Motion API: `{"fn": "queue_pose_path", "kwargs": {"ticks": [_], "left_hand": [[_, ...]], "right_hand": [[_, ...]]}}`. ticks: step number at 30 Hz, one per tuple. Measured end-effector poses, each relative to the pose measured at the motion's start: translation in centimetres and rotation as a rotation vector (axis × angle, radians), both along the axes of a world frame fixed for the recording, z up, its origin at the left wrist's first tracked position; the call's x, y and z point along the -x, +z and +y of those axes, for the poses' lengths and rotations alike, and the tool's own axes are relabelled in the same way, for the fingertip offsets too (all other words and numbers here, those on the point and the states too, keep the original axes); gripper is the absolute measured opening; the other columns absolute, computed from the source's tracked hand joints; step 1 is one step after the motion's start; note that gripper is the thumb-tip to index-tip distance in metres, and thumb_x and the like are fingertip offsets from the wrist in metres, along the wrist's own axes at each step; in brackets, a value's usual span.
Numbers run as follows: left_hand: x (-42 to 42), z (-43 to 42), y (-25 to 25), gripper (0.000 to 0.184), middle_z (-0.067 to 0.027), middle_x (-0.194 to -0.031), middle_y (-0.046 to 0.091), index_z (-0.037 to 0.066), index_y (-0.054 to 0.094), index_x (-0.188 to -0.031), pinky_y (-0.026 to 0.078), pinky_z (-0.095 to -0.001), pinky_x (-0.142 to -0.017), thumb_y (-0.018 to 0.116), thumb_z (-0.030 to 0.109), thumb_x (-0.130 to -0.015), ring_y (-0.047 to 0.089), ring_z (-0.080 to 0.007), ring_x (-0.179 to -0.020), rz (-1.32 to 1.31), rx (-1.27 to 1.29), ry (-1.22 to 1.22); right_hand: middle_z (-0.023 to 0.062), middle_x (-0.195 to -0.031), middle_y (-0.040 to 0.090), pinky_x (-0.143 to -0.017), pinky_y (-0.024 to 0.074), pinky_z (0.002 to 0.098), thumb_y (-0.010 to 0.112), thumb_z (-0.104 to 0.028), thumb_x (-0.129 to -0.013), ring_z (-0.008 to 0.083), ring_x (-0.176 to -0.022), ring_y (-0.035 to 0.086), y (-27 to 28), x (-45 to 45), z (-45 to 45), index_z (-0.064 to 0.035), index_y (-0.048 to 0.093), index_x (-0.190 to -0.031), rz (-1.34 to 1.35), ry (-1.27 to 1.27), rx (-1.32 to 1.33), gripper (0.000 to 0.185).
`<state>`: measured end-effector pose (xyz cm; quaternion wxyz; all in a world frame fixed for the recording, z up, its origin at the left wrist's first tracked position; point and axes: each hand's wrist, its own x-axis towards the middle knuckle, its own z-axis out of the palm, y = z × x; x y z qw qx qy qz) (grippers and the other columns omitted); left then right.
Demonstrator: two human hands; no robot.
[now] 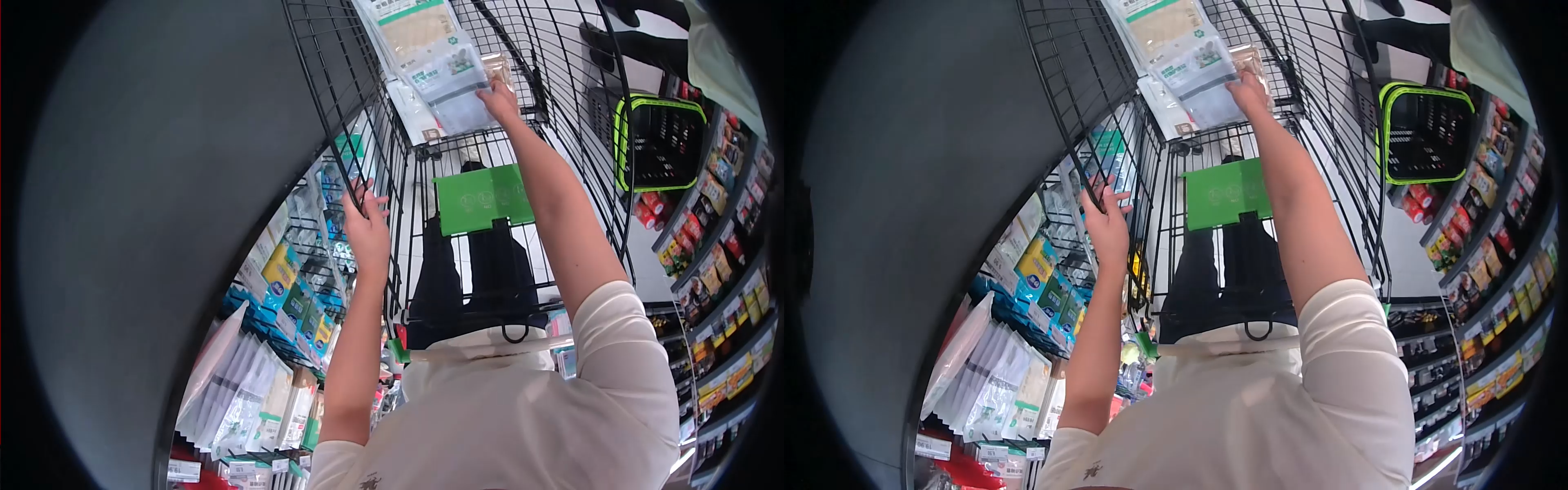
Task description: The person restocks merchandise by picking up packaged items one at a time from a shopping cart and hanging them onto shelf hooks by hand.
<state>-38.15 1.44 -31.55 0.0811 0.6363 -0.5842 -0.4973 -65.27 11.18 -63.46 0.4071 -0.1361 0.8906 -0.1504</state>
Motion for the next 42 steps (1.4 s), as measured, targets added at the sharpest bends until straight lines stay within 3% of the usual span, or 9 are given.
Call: {"fn": "queue_pose_path", "kwargs": {"ticks": [10,15,16,18,20,23,28,32,42], "left_hand": [[-0.8,0.3,-0.1,0.030,-0.0164,-0.115,0.069,0.000,0.048,-0.128,0.057,-0.0341,-0.067,0.047,0.019,-0.104,0.073,-0.0233,-0.086,-0.025,0.076,-0.045],[-1.2,0.3,0.1,0.034,-0.0195,-0.103,0.071,0.005,0.047,-0.131,0.054,-0.0471,-0.077,0.047,0.025,-0.103,0.072,-0.0350,-0.086,-0.119,0.119,-0.115],[-2.1,0.3,-1.5,0.040,-0.0161,-0.103,0.069,0.004,0.044,-0.136,0.057,-0.0389,-0.071,0.051,0.024,-0.102,0.073,-0.0250,-0.080,-0.147,0.225,-0.182],[-2.1,0.4,-1.5,0.045,-0.0248,-0.109,0.068,0.007,0.041,-0.141,0.051,-0.0503,-0.086,0.049,0.027,-0.101,0.065,-0.0439,-0.101,-0.098,0.178,-0.131],[-2.8,0.3,-1.4,0.066,-0.0313,-0.138,0.050,0.004,0.024,-0.152,0.040,-0.0481,-0.106,0.053,0.029,-0.099,0.050,-0.0470,-0.126,-0.016,0.206,-0.195],[-5.2,2.1,-0.3,0.076,-0.0360,-0.145,0.038,0.000,0.016,-0.154,0.034,-0.0489,-0.112,0.056,0.032,-0.098,0.038,-0.0501,-0.134,0.059,0.317,-0.245],[-12.2,7.9,2.9,0.065,-0.0269,-0.154,0.033,-0.003,0.026,-0.152,0.033,-0.0402,-0.114,0.054,0.031,-0.103,0.040,-0.0332,-0.140,0.484,0.242,-0.102],[-18.8,13.3,15.9,0.059,-0.0139,-0.149,0.045,0.003,0.033,-0.151,0.039,-0.0376,-0.110,0.046,0.038,-0.106,0.049,-0.0239,-0.132,0.612,-0.183,0.066],[-32.0,18.0,22.9,0.043,-0.0057,-0.124,0.063,0.002,0.051,-0.136,0.049,-0.0298,-0.095,0.048,0.033,-0.106,0.061,-0.0133,-0.112,1.049,-0.027,0.464]], "right_hand": [[0.0232,-0.090,0.068,-0.078,0.0505,0.0495,0.066,-0.038,-0.089,0.0427,-0.088,0.066,11.0,-5.0,1.1,-0.0009,0.060,-0.100,0.010,0.059,0.310,0.039],[0.0188,-0.083,0.068,-0.068,0.0490,0.0442,0.069,-0.032,-0.089,0.0318,-0.074,0.066,16.4,-8.4,3.6,0.0023,0.065,-0.108,0.108,-0.074,0.587,0.039],[0.0184,-0.085,0.069,-0.069,0.0500,0.0420,0.070,-0.031,-0.089,0.0296,-0.077,0.067,18.6,-8.4,3.9,0.0019,0.065,-0.110,0.062,-0.085,0.613,0.039],[0.0177,-0.090,0.071,-0.073,0.0521,0.0374,0.070,-0.029,-0.089,0.0252,-0.081,0.069,23.8,-8.6,5.0,0.0012,0.064,-0.116,-0.041,-0.090,0.664,0.041],[0.0115,-0.091,0.071,-0.072,0.0505,0.0317,0.071,-0.024,-0.088,0.0172,-0.079,0.065,28.6,-8.9,6.3,0.0008,0.065,-0.116,-0.079,-0.083,0.629,0.038],[0.0028,-0.095,0.070,-0.072,0.0480,0.0257,0.070,-0.018,-0.091,0.0081,-0.080,0.058,37.7,-10.9,8.1,-0.0001,0.066,-0.117,-0.205,-0.197,0.778,0.032],[0.0057,-0.104,0.070,-0.080,0.0500,0.0265,0.070,-0.018,-0.093,0.0094,-0.092,0.062,43.8,-15.9,12.0,0.0025,0.065,-0.116,-0.382,-0.217,0.912,0.031],[0.0028,-0.105,0.069,-0.081,0.0500,0.0263,0.068,-0.018,-0.094,0.0083,-0.092,0.062,50.0,-22.1,13.7,-0.0015,0.065,-0.116,-0.563,-0.097,0.997,0.028],[0.0046,-0.116,0.068,-0.093,0.0482,0.0287,0.068,-0.011,-0.093,0.0112,-0.105,0.061,58.1,-33.0,13.0,0.0004,0.062,-0.124,-0.832,0.464,0.893,0.034]]}}
